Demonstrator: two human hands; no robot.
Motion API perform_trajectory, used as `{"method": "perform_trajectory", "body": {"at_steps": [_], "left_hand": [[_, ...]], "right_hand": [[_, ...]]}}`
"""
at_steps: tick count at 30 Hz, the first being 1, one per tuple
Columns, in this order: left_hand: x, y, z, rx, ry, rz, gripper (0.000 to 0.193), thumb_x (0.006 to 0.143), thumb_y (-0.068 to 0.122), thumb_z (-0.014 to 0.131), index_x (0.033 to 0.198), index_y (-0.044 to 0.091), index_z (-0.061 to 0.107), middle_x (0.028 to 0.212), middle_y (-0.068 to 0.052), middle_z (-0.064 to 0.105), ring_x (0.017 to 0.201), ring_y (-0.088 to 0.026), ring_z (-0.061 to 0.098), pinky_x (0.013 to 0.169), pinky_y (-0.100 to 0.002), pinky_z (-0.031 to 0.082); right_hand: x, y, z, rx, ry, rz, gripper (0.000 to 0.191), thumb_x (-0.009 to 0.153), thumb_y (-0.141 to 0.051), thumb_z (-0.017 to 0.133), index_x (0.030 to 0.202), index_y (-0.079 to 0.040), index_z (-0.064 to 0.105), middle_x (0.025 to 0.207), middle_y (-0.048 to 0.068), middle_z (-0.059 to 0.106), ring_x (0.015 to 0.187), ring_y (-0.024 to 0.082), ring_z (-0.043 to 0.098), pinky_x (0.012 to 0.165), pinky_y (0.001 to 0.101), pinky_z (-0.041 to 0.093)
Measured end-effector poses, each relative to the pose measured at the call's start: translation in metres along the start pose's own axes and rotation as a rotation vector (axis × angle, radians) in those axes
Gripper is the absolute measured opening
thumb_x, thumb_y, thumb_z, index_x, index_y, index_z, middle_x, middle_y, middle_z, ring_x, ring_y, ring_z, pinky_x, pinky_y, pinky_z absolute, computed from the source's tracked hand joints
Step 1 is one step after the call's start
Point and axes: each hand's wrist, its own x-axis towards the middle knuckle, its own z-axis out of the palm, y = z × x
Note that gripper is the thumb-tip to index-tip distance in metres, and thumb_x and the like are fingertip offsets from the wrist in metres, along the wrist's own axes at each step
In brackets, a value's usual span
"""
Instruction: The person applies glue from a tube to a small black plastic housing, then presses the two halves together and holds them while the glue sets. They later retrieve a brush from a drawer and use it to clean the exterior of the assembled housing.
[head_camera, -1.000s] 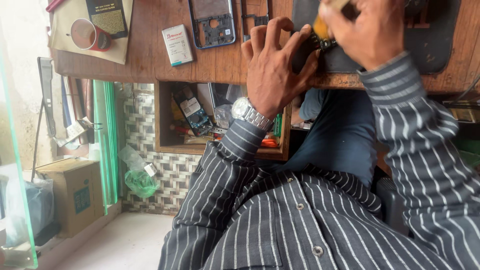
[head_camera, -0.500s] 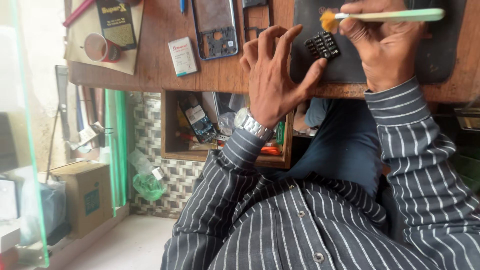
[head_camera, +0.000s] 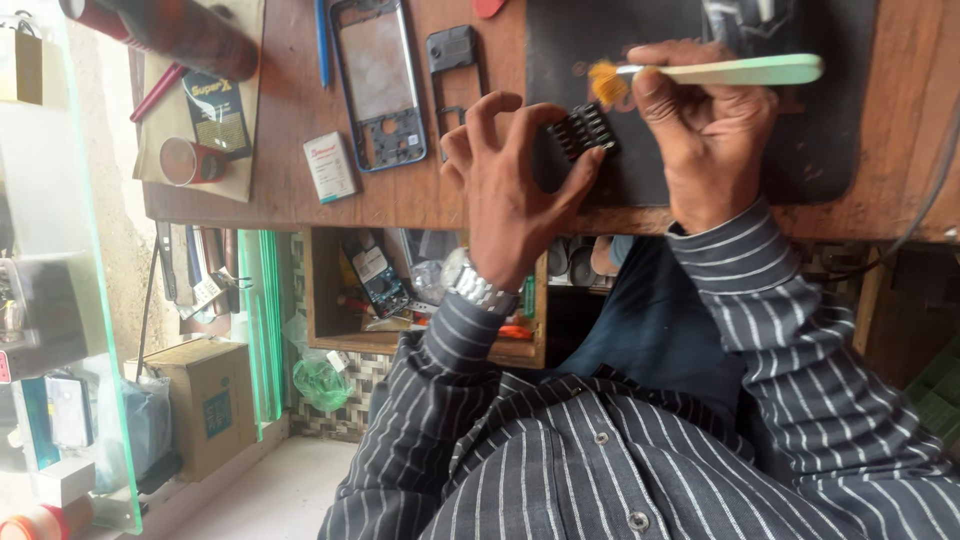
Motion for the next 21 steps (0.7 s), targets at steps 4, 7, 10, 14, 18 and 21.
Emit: {"method": "perform_trajectory", "body": {"at_steps": [4, 7, 10, 14, 18, 21], "left_hand": [[0.004, -0.001, -0.004, -0.048, 0.011, 0.046, 0.047, 0.083, 0.041, 0.087, 0.12, 0.019, 0.067, 0.134, -0.008, 0.052, 0.124, -0.033, 0.041, 0.102, -0.048, 0.041], [0.002, -0.005, -0.001, -0.109, -0.01, 0.053, 0.046, 0.085, 0.036, 0.087, 0.122, 0.019, 0.066, 0.128, -0.004, 0.058, 0.121, -0.028, 0.045, 0.103, -0.044, 0.042], [0.005, -0.009, 0.003, -0.056, 0.017, 0.135, 0.046, 0.086, 0.034, 0.088, 0.123, 0.019, 0.066, 0.122, 0.0, 0.062, 0.116, -0.025, 0.047, 0.1, -0.042, 0.037], [0.006, -0.013, 0.003, -0.009, 0.05, 0.23, 0.046, 0.085, 0.033, 0.088, 0.123, 0.02, 0.065, 0.119, 0.003, 0.063, 0.113, -0.025, 0.047, 0.099, -0.04, 0.034], [0.006, -0.012, 0.006, -0.06, 0.093, 0.249, 0.048, 0.086, 0.033, 0.086, 0.126, 0.019, 0.063, 0.116, 0.004, 0.066, 0.111, -0.022, 0.05, 0.1, -0.04, 0.034], [0.005, -0.013, 0.009, -0.093, 0.094, 0.239, 0.049, 0.086, 0.033, 0.086, 0.127, 0.02, 0.064, 0.114, 0.005, 0.068, 0.11, -0.022, 0.051, 0.101, -0.039, 0.036]], "right_hand": [[0.0, 0.004, 0.0, -0.108, 0.023, 0.024, 0.012, 0.115, -0.012, 0.072, 0.122, -0.003, 0.072, 0.108, 0.004, 0.071, 0.083, 0.005, 0.063, 0.073, 0.0173, 0.051], [0.0, 0.006, -0.001, -0.095, 0.014, 0.033, 0.014, 0.114, -0.015, 0.072, 0.124, -0.005, 0.072, 0.101, 0.003, 0.071, 0.079, 0.004, 0.061, 0.068, 0.017, 0.047], [0.003, 0.007, -0.002, -0.012, 0.01, 0.017, 0.012, 0.117, -0.015, 0.07, 0.123, -0.004, 0.069, 0.097, 0.001, 0.07, 0.079, 0.004, 0.061, 0.07, 0.0175, 0.05], [0.002, 0.002, 0.002, 0.016, 0.137, 0.093, 0.012, 0.111, -0.018, 0.061, 0.111, -0.007, 0.066, 0.107, -0.001, 0.07, 0.091, 0.004, 0.06, 0.082, 0.0198, 0.051], [-0.003, -0.005, 0.001, 0.011, 0.045, -0.011, 0.019, 0.113, -0.023, 0.065, 0.121, -0.006, 0.061, 0.108, -0.001, 0.065, 0.087, 0.006, 0.059, 0.074, 0.0225, 0.052], [-0.013, -0.008, -0.002, -0.31, -0.007, -0.059, 0.016, 0.112, -0.019, 0.066, 0.114, -0.003, 0.064, 0.101, 0.004, 0.068, 0.082, 0.01, 0.062, 0.07, 0.0267, 0.05]]}}
